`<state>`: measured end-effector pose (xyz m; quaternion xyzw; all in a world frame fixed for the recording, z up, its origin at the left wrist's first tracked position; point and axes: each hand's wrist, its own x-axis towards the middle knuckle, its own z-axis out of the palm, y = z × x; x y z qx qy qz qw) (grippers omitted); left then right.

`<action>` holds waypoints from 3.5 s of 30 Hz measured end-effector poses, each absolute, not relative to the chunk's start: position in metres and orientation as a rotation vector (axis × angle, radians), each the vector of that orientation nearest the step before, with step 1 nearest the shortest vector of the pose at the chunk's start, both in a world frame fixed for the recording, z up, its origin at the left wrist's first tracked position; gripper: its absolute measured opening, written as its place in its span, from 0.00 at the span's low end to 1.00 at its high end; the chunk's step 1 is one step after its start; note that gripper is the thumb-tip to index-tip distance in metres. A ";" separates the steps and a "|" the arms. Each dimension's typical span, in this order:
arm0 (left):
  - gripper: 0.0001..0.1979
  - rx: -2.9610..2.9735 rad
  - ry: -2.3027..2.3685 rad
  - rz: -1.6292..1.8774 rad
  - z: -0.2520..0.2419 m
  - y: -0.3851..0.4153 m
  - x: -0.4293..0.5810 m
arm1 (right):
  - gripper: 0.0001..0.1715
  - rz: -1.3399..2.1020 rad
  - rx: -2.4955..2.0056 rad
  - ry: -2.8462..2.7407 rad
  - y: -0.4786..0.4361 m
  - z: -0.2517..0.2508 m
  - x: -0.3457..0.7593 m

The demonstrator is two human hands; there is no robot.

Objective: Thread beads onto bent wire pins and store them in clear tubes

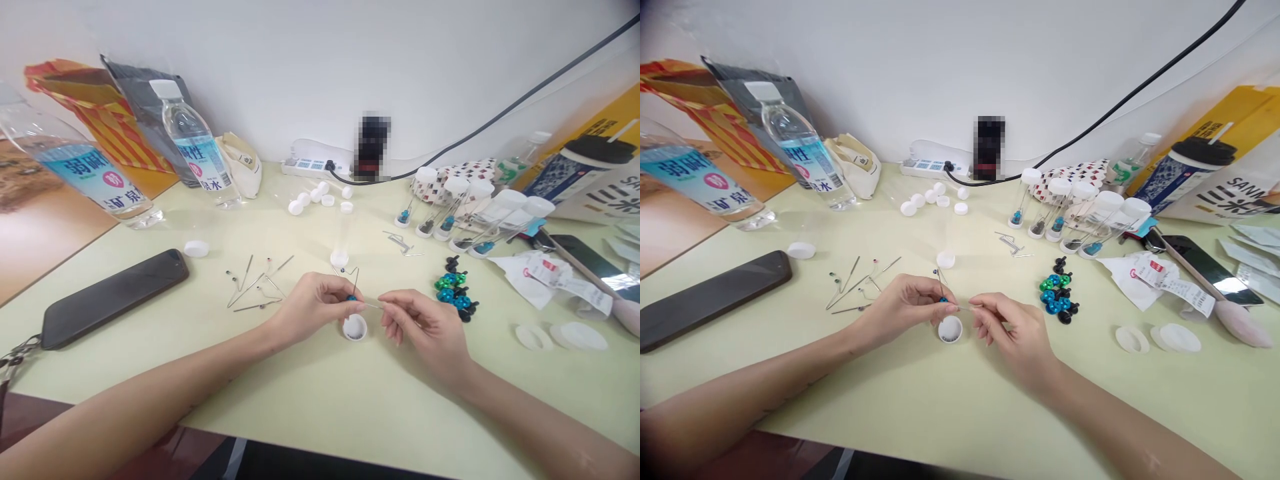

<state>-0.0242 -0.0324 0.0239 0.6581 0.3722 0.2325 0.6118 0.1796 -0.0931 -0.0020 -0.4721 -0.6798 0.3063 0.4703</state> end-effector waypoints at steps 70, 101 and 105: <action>0.07 1.837 0.900 0.667 0.022 -0.037 -0.024 | 0.09 0.847 -1.254 -1.638 -0.090 -0.005 0.183; 0.10 1.769 0.928 0.687 0.024 -0.038 -0.023 | 0.09 0.696 -1.129 -1.753 -0.087 -0.003 0.184; 0.10 1.786 0.934 0.677 0.024 -0.038 -0.023 | 0.07 0.806 -1.171 -1.699 -0.089 -0.001 0.182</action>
